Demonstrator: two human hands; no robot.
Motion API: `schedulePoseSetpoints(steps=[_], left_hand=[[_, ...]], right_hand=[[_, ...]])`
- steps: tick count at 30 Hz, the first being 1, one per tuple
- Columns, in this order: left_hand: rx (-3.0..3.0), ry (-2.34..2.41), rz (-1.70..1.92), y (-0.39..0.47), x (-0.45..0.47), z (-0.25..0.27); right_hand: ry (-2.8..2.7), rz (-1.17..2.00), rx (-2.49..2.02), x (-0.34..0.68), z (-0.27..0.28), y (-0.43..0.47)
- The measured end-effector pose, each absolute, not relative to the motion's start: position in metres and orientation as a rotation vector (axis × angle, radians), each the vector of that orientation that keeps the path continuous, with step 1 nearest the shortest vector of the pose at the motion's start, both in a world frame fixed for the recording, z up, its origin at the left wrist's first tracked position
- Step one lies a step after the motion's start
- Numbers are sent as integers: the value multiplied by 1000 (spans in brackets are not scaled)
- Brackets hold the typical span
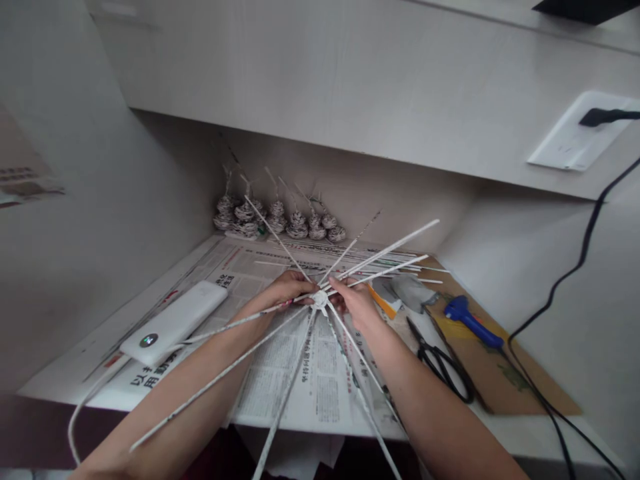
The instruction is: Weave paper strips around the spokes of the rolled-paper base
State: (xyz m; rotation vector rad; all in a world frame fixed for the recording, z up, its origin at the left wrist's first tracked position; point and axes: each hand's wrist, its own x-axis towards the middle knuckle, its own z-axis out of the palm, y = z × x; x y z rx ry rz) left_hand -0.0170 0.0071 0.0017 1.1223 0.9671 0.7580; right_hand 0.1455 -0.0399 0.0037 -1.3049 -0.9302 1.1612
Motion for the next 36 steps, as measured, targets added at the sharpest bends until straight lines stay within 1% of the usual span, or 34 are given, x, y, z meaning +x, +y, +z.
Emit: schedulePoseSetpoints(steps=[6, 14, 26, 36], left_hand=[[1059, 977, 818, 12, -19, 1], [1035, 1000, 767, 13, -19, 0], [1027, 1085, 796, 9, -18, 4], [1060, 1009, 783, 7, -20, 7]], right_hand=[[-1073, 1189, -1258, 141, -1, -43], [-1154, 1036, -1291, 136, -15, -40], [-1209, 1036, -1253, 133, -11, -43], [-1159, 987, -1324, 134, -14, -42]])
